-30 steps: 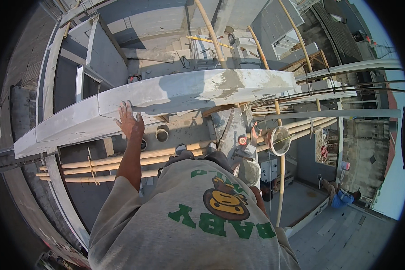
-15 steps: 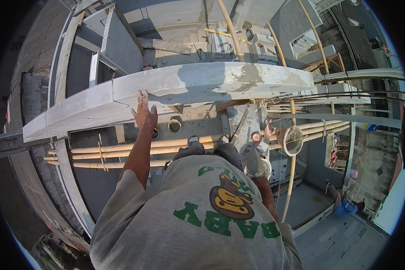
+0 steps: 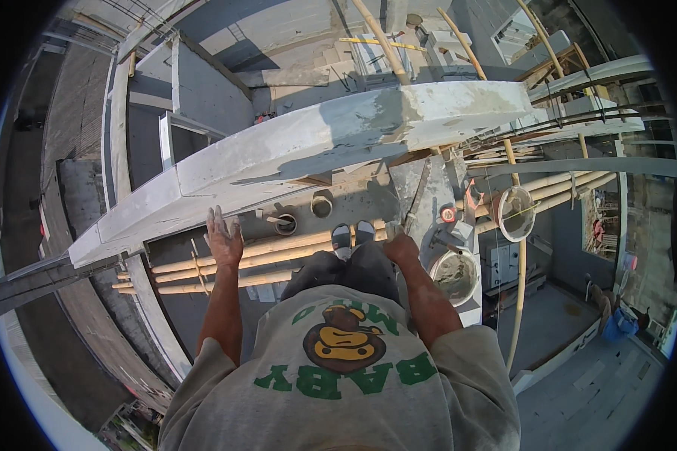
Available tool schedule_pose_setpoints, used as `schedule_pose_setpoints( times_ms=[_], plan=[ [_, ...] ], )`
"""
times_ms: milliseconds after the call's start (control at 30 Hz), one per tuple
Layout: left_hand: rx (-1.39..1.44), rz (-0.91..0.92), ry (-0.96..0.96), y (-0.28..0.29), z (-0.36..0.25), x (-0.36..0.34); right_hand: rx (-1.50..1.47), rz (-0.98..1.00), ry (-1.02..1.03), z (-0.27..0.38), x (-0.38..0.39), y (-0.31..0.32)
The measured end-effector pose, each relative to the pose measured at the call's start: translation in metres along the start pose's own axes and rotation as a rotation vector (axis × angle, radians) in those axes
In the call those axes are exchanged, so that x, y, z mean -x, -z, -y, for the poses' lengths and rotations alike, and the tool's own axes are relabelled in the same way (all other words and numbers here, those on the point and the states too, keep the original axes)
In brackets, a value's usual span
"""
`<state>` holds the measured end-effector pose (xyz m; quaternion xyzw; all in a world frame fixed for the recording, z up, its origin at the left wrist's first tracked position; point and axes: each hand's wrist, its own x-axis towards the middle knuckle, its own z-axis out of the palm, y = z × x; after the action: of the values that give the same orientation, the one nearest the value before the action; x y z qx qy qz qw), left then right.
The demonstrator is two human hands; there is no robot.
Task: The person applies plaster or mortar onto a concrete wall structure with a trowel, then smooths it with a leveling bar.
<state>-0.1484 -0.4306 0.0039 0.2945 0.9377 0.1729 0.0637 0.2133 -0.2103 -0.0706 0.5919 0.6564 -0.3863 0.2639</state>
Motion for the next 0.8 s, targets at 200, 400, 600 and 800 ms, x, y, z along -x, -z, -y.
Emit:
schedule_pose_setpoints(
  times_ms=[200, 400, 600, 800],
  plan=[
    [-0.13, 0.053, -0.049, 0.016, -0.011, -0.098, -0.162, -0.136, 0.082, 0.067, -0.052, -0.006],
    [-0.301, 0.138, -0.051, -0.015, -0.025, -0.152, -0.346, -0.251, 0.123, 0.099, -0.11, -0.025],
    [-0.633, 0.212, -0.23, 0.01, -0.041, -0.154, -0.504, -0.208, 0.031, 0.13, -0.132, -0.067],
    [-0.799, 0.193, -0.405, 0.009, -0.038, -0.156, -0.258, -0.011, 0.233, 0.186, -0.107, -0.125]
  ],
)
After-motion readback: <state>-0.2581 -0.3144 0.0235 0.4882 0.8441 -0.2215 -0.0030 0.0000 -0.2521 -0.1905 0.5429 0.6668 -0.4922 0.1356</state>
